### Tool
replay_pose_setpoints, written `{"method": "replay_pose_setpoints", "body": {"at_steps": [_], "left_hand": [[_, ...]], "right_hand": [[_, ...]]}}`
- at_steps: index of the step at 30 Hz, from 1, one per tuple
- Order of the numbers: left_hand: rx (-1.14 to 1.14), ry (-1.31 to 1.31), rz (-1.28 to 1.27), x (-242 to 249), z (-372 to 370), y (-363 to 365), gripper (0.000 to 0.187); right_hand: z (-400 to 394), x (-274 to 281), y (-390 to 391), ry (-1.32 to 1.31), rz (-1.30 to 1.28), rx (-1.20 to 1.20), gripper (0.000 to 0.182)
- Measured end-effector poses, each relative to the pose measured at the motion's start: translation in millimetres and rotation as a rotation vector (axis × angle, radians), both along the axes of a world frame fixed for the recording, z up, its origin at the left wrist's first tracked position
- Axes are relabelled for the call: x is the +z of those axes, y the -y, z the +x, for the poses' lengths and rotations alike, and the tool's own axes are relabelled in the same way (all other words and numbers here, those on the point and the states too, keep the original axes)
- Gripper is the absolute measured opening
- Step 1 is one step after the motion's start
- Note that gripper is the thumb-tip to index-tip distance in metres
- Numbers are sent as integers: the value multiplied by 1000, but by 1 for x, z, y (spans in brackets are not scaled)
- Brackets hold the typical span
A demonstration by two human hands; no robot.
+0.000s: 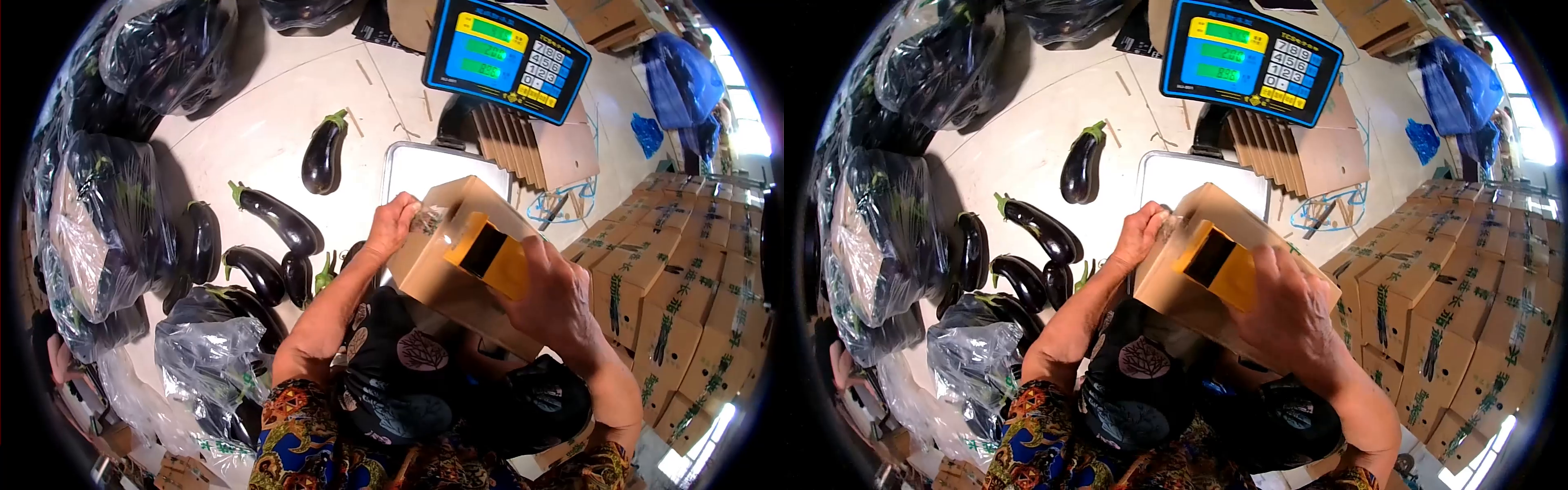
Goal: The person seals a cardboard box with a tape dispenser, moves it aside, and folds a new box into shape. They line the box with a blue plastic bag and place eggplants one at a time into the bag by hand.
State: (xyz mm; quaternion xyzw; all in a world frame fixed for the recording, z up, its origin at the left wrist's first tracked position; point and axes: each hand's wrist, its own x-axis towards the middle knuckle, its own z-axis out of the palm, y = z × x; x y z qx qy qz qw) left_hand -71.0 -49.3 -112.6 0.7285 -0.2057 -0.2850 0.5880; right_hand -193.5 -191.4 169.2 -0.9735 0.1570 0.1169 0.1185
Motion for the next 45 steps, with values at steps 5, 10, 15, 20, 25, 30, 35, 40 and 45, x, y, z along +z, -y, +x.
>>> {"method": "replay_pose_setpoints", "body": {"at_steps": [5, 10, 15, 20, 25, 30, 35, 40, 45], "left_hand": [[-214, 47, 167, 1, 12, -2, 17], [-393, 301, 298, -19, 30, 6, 25], [-19, -452, -258, 3, 27, 45, 46], [-114, -180, -201, -12, 22, 49, 50], [-71, -354, -64, -1, 20, 49, 57], [-129, -267, -139, 112, 12, 41, 69], [-210, 232, 33, 144, 8, 48, 61], [-258, 93, 168, 143, 14, 49, 59], [-247, 141, 284, 155, 12, 50, 59]], "right_hand": [[-5, -9, 0, 83, 13, 29, 52], [-10, -12, 5, 97, 12, 26, 55], [-12, -20, 6, 207, 11, 57, 54], [-13, -23, 11, 252, 54, 73, 54], [-23, -22, 16, 273, 98, 69, 57], [-32, -28, 18, 266, 123, 34, 56], [-31, -25, 15, 237, 128, -9, 50], [-34, -21, 14, 245, 162, 5, 52], [-59, -2, 40, 214, 276, 22, 55]]}}
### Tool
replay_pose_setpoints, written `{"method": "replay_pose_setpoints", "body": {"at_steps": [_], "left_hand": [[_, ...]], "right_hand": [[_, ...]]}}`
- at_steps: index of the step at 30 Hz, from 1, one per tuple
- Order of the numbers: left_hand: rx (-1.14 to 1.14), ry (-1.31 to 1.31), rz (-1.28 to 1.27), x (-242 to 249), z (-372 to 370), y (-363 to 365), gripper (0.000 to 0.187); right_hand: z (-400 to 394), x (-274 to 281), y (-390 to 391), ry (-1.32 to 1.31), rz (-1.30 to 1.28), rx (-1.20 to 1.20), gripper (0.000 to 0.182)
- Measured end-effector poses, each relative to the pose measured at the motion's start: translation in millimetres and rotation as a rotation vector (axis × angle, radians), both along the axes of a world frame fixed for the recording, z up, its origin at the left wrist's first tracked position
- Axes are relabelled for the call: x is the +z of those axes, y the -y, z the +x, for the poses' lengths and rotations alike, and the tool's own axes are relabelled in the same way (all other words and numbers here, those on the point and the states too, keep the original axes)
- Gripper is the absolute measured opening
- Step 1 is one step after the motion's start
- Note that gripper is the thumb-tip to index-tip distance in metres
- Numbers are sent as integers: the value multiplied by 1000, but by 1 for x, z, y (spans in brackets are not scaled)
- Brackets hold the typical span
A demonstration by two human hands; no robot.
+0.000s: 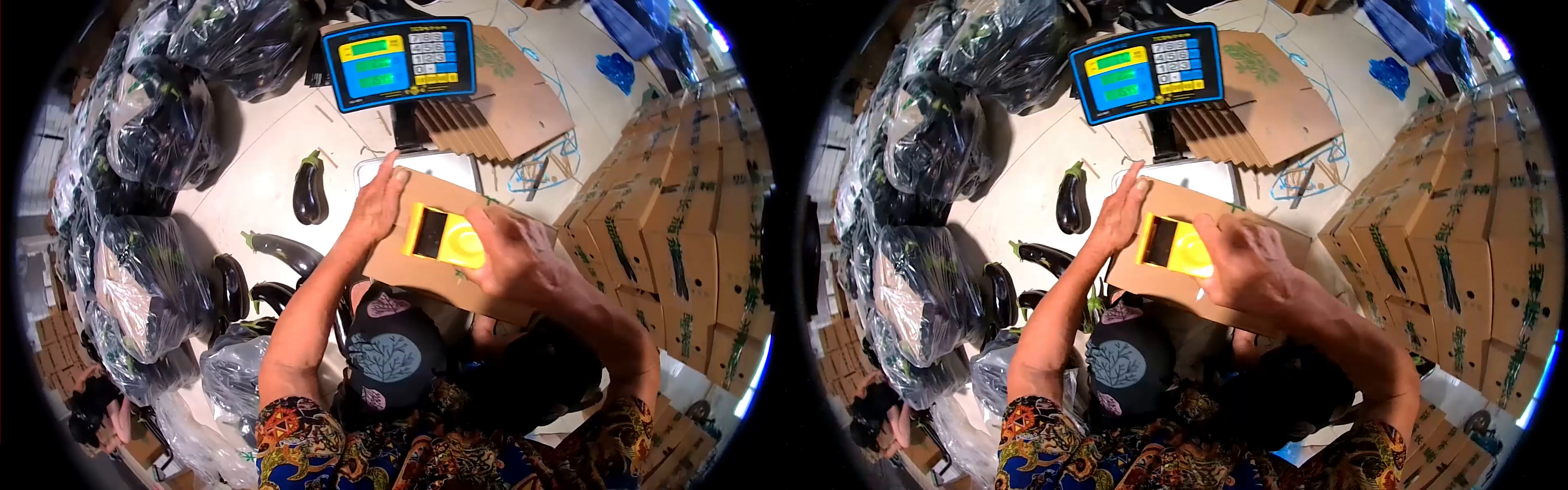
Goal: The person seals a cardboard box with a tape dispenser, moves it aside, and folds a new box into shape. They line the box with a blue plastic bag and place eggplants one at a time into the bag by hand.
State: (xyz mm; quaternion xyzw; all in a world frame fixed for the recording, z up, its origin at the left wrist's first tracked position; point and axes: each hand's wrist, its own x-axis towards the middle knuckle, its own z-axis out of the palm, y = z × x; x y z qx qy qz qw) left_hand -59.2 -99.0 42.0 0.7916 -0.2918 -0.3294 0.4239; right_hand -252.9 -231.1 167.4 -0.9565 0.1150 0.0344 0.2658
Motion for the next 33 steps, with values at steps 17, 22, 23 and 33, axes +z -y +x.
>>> {"method": "replay_pose_setpoints", "body": {"at_steps": [17, 22, 23, 33], "left_hand": [[-17, 243, 29, 0, -3, 3, 57], [-19, 218, 47, -6, 3, 2, 60], [-16, 205, 53, -7, 3, 1, 61], [13, 197, 124, 7, -5, 5, 60]], "right_hand": [[-220, -75, 81, 71, -176, -202, 61], [-227, -109, 77, 120, -104, -230, 68], [-229, -114, 76, 134, -80, -233, 69], [-228, -149, 75, -2, 262, -408, 71]]}}
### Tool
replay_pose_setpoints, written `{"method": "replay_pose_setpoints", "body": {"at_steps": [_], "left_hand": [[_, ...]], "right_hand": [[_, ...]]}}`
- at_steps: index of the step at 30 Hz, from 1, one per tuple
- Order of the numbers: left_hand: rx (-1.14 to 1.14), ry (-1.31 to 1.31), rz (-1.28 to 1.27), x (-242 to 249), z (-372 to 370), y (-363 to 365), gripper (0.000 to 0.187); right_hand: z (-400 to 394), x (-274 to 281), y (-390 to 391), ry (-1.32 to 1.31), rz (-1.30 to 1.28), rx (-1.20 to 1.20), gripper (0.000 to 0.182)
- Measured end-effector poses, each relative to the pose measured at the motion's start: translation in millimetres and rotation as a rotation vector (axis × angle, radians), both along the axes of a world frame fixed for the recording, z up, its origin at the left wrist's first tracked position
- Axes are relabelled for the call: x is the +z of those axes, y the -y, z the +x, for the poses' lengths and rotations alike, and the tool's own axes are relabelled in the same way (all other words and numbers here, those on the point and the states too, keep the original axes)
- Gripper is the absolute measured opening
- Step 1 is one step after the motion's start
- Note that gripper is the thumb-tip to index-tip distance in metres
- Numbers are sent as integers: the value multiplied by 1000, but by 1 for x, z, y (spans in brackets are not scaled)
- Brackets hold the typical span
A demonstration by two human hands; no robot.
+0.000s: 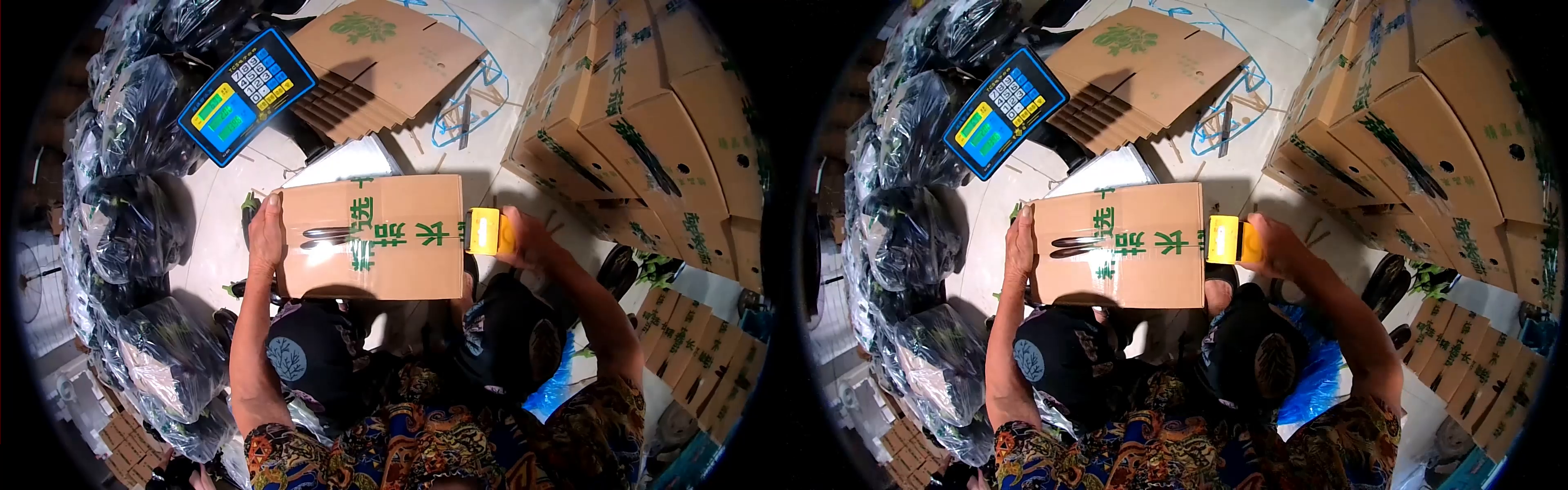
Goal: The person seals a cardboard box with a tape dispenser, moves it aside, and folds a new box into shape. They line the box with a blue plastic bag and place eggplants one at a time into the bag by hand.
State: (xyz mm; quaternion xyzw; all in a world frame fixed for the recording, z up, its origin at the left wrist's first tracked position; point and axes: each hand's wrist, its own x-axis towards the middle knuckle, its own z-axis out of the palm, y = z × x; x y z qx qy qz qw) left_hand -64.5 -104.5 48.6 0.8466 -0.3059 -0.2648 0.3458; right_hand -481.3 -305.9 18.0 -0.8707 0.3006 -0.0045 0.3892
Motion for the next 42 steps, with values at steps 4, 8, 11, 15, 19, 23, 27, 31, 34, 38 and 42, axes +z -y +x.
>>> {"method": "replay_pose_setpoints", "body": {"at_steps": [4, 8, 11, 15, 19, 23, 27, 31, 34, 38, 42], "left_hand": [[3, 20, 3, 1, -1, 2, 59], [1, -37, -47, -11, 5, -1, 58], [19, -18, -32, -3, 0, 0, 58], [43, -124, -20, -17, 12, -4, 65], [19, -168, -60, -22, 13, -7, 65], [60, -293, -80, -23, 12, -5, 64], [71, -377, -117, -19, 9, -8, 64], [172, -637, -231, -13, -6, -2, 71], [234, -744, -308, -10, -9, -1, 77], [186, -707, -373, -26, 2, -11, 70], [-53, -628, -378, -140, 89, -56, 63]], "right_hand": [[-21, -51, 0, -14, -27, -34, 72], [-79, -133, 0, -68, -221, -9, 72], [-104, -155, 0, -108, 208, -244, 69], [-78, -97, -6, -212, -178, -45, 44], [-14, -58, -12, -241, -298, -36, 26], [45, -139, -39, -677, -1381, 637, 11], [47, -217, -39, -605, -1697, 547, 9], [29, -121, -3, -365, -227, 39, 43], [19, -88, 5, -574, -76, -154, 79], [55, -72, -14, 453, 767, -734, 74], [115, -18, -55, 736, 683, -553, 72]]}}
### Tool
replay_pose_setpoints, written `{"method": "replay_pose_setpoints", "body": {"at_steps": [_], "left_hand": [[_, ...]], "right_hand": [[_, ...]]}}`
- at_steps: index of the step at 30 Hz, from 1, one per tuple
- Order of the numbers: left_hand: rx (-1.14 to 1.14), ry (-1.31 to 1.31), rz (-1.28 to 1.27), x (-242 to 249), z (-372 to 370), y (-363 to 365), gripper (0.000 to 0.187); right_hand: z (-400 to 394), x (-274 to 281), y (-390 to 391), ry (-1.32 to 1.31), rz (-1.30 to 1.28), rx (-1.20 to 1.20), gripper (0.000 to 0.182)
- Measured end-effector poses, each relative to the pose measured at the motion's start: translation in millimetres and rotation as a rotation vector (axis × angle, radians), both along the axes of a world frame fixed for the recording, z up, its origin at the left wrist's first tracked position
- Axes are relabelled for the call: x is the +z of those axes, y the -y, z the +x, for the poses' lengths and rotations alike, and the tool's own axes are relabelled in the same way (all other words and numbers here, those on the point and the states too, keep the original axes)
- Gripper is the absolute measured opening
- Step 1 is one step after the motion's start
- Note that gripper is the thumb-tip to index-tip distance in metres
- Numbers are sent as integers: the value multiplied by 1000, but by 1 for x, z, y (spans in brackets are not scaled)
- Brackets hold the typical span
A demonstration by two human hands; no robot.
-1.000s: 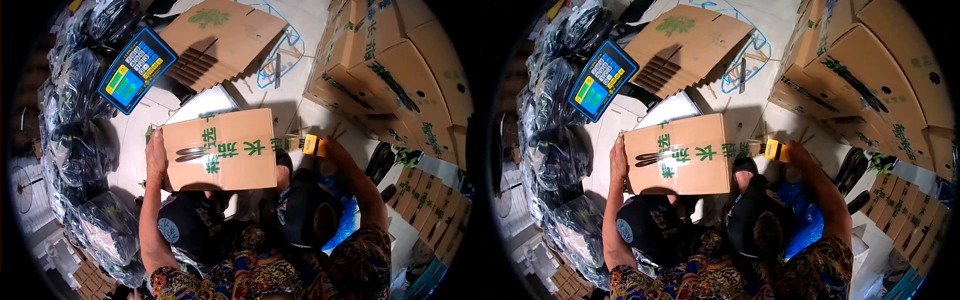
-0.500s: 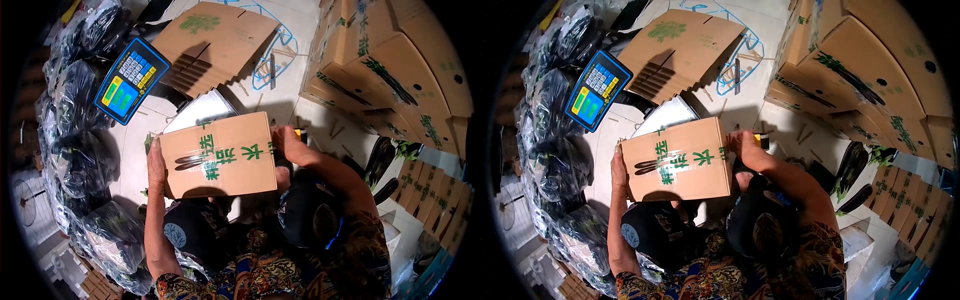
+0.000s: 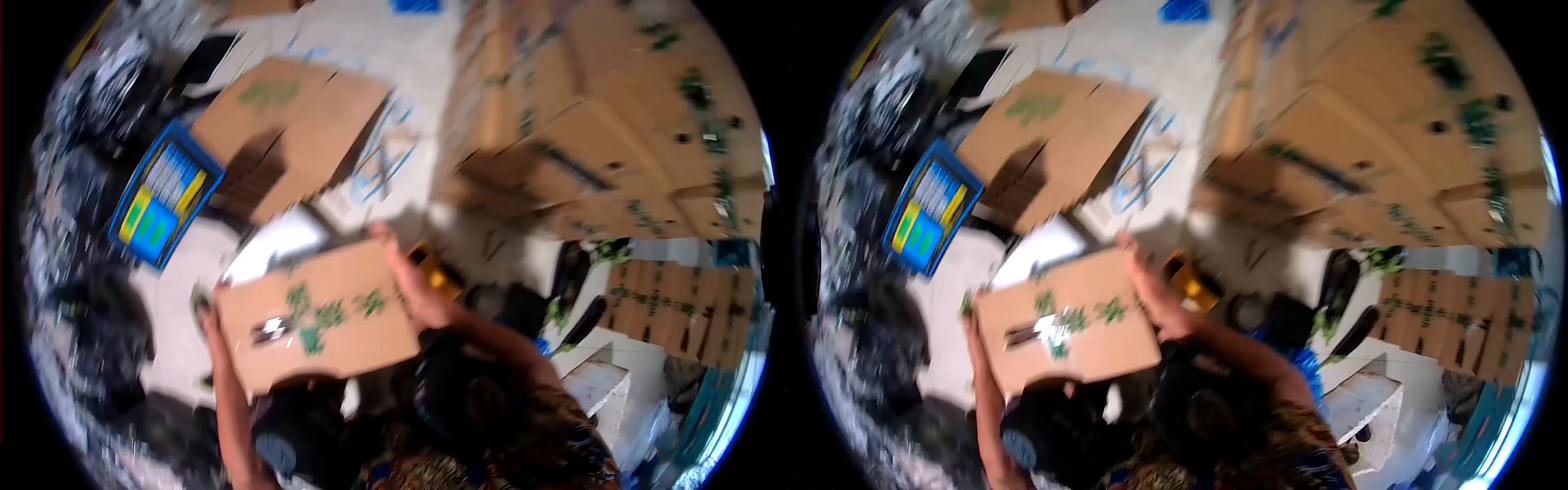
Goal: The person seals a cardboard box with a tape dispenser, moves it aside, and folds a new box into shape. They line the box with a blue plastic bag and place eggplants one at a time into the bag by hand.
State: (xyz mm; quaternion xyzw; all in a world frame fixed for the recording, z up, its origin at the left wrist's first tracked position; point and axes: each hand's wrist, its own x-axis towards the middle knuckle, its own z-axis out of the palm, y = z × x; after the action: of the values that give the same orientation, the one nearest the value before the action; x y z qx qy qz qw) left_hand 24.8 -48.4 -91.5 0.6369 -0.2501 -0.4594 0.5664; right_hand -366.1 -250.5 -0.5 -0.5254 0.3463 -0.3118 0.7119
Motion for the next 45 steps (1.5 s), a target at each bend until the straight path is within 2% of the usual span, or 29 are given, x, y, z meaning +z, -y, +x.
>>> {"method": "replay_pose_setpoints", "body": {"at_steps": [1, 2, 3, 4, 6, 7, 15, 21, 23, 25, 28, 30, 32, 34, 35, 36, 37, 40, 41, 43, 45], "left_hand": [[-11, -170, -193, -3, -8, 2, 63], [-9, -465, -326, -40, 17, 2, 62], [33, -371, -266, -40, 13, 10, 62], [94, -264, -167, -35, 0, 26, 62], [131, -204, -61, -29, -19, 45, 62], [137, -206, -49, -29, -27, 55, 61], [137, -206, 58, -11, -64, 87, 61], [113, -201, 81, 8, -79, 99, 61], [106, -191, 82, 18, -84, 102, 61], [98, -178, 84, 33, -89, 104, 61], [78, -170, 68, 61, -103, 106, 61], [60, -159, 49, 84, -114, 108, 61], [36, -158, 34, 106, -126, 108, 61], [8, -154, 4, 133, -141, 107, 61], [-2, -156, -8, 145, -149, 106, 61], [-20, -159, -20, 157, -156, 105, 61], [-34, -162, -37, 170, -165, 105, 61], [-89, -170, -80, 207, -192, 103, 61], [-109, -177, -99, 219, -203, 104, 61], [-160, -186, -135, 246, -224, 105, 61], [-214, -208, -189, 275, -247, 106, 61]], "right_hand": [[-8, -20, 7, 139, 70, 126, 74], [-15, -33, 14, 241, 157, 225, 75], [-21, -45, 14, 282, 254, 284, 77], [-21, -33, 8, 296, 300, 203, 72], [14, -82, 20, 74, 676, -87, 69], [19, -90, 18, 48, 727, -145, 69], [17, -92, 8, 23, 632, -33, 70], [4, -83, 32, 85, 557, 58, 72], [-6, -82, 45, 107, 611, 112, 71], [-12, -36, 63, 40, 660, 102, 69], [-41, 56, 62, 171, 348, 184, 62], [-55, 111, 50, 224, 172, 82, 60], [-72, 185, 29, 347, -31, 110, 59], [-74, 200, 29, 568, 74, 143, 62], [-91, 207, 16, 500, 194, 30, 63], [-110, 237, -6, 431, 314, -87, 65], [-121, 249, -18, 360, 232, -174, 66], [-165, 260, -39, 209, -298, -219, 62], [-182, 250, -43, 299, -443, -199, 61], [-239, 221, -38, 367, -340, -189, 71], [-245, 284, -66, 448, -139, -267, 68]]}}
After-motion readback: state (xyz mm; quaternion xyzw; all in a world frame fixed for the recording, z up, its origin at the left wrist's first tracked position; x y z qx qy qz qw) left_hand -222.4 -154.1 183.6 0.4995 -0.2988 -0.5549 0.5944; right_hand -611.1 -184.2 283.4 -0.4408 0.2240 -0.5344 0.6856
